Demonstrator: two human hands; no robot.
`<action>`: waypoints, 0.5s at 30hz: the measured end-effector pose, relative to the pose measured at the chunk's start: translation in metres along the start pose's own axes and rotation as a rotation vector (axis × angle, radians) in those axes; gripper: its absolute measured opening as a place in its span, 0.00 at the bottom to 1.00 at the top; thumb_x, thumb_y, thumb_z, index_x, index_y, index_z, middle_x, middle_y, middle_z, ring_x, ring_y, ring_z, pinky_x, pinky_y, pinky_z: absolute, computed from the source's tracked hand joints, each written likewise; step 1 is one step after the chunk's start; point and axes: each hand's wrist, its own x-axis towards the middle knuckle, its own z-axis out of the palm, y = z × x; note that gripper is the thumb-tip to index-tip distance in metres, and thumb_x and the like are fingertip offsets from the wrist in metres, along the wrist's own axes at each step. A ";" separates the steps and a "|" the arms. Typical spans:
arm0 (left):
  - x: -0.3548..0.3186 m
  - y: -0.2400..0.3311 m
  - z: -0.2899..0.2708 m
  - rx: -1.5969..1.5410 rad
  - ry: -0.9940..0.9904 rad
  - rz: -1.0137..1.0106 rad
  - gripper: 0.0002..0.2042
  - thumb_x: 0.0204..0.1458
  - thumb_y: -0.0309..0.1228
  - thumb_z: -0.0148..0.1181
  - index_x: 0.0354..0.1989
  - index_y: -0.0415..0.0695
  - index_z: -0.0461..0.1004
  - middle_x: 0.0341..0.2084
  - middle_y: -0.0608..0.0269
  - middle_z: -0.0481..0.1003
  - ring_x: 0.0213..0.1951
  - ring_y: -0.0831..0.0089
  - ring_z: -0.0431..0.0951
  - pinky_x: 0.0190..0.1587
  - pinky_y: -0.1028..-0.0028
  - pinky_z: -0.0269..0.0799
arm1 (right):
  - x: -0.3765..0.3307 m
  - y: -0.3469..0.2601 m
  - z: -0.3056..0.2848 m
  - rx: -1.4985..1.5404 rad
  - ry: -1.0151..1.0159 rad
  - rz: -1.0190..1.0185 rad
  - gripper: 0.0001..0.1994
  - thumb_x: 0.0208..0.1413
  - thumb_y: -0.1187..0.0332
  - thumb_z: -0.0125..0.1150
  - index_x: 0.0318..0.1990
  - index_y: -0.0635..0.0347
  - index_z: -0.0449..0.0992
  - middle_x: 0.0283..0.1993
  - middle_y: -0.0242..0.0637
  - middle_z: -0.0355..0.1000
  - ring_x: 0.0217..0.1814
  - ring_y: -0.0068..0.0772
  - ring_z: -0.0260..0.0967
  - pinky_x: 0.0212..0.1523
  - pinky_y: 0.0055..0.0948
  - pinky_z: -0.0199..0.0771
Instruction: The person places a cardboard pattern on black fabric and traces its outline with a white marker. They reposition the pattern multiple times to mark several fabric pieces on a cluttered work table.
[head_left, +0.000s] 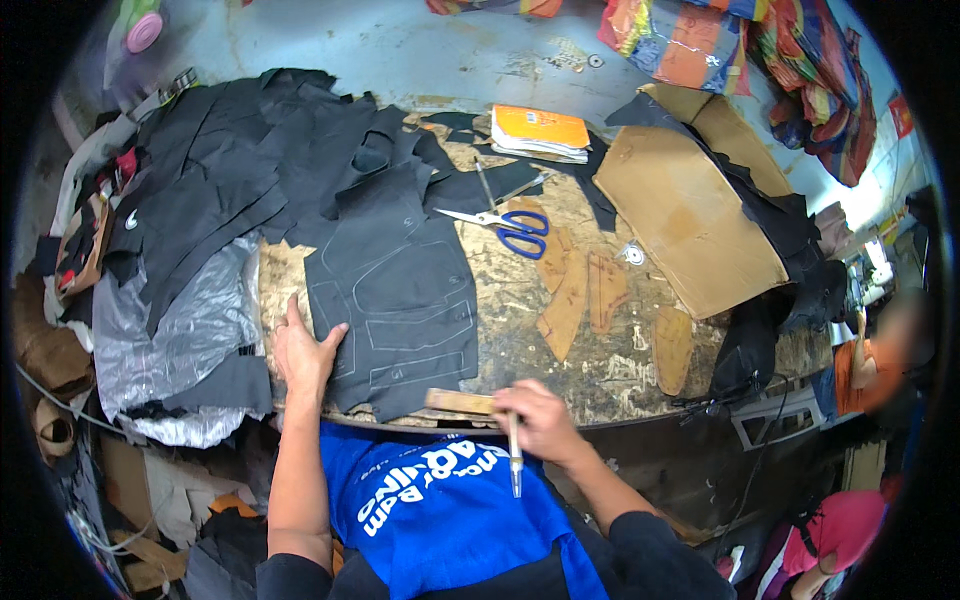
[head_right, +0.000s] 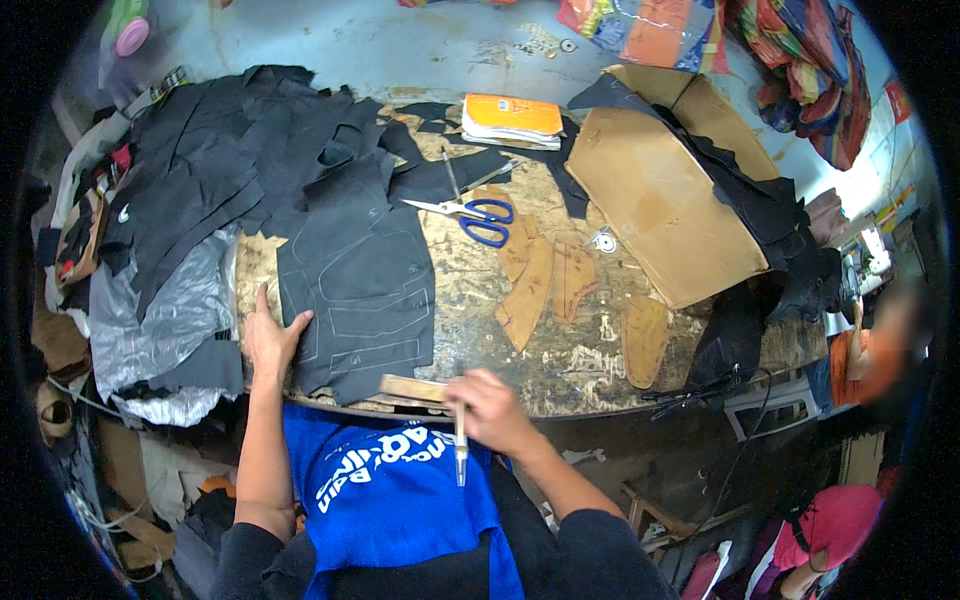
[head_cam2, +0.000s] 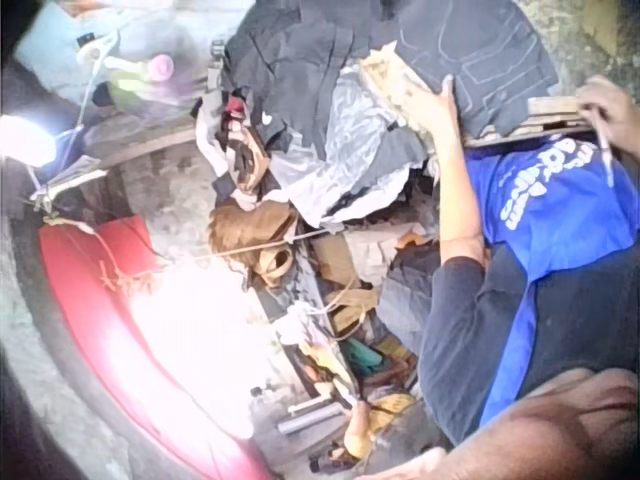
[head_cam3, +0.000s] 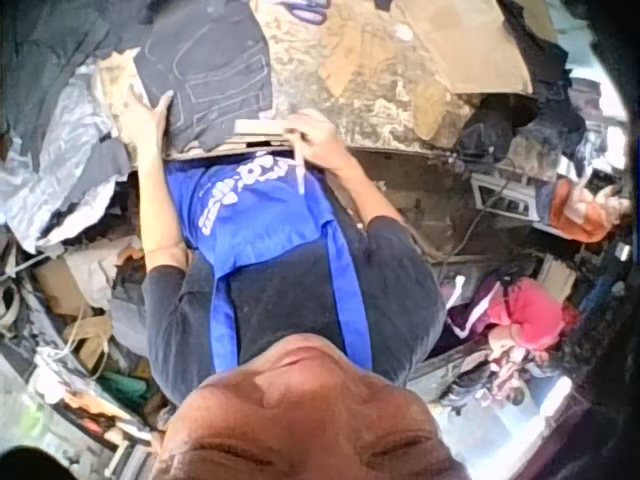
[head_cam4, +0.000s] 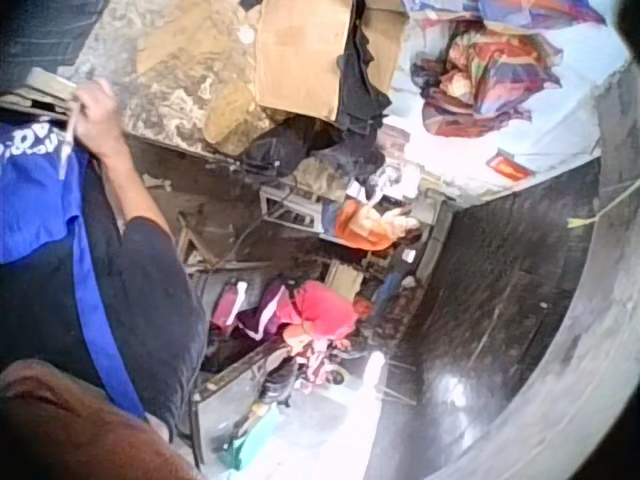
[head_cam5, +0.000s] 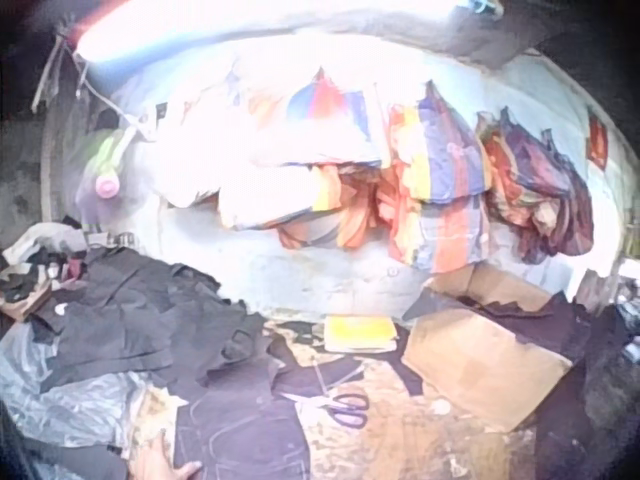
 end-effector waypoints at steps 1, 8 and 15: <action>0.004 0.000 0.002 -0.066 -0.027 -0.032 0.44 0.33 0.41 0.73 0.61 0.40 0.58 0.34 0.52 0.75 0.36 0.56 0.76 0.42 0.64 0.70 | -0.013 0.004 -0.019 -0.004 0.049 0.147 0.11 0.39 0.76 0.69 0.32 0.60 0.75 0.35 0.40 0.76 0.37 0.38 0.73 0.40 0.31 0.74; 0.015 0.003 -0.008 -0.265 -0.229 -0.182 0.41 0.31 0.36 0.74 0.58 0.39 0.63 0.23 0.61 0.75 0.29 0.65 0.77 0.37 0.66 0.71 | -0.068 0.051 -0.094 -0.296 0.808 0.693 0.12 0.43 0.78 0.66 0.36 0.64 0.72 0.35 0.40 0.72 0.38 0.28 0.69 0.40 0.28 0.68; 0.015 0.008 -0.003 -0.071 -0.041 -0.039 0.29 0.32 0.43 0.72 0.43 0.37 0.75 0.25 0.52 0.78 0.32 0.57 0.78 0.39 0.64 0.71 | -0.036 0.043 -0.067 -0.596 0.676 0.600 0.15 0.41 0.68 0.71 0.35 0.63 0.73 0.36 0.43 0.70 0.41 0.44 0.67 0.43 0.39 0.67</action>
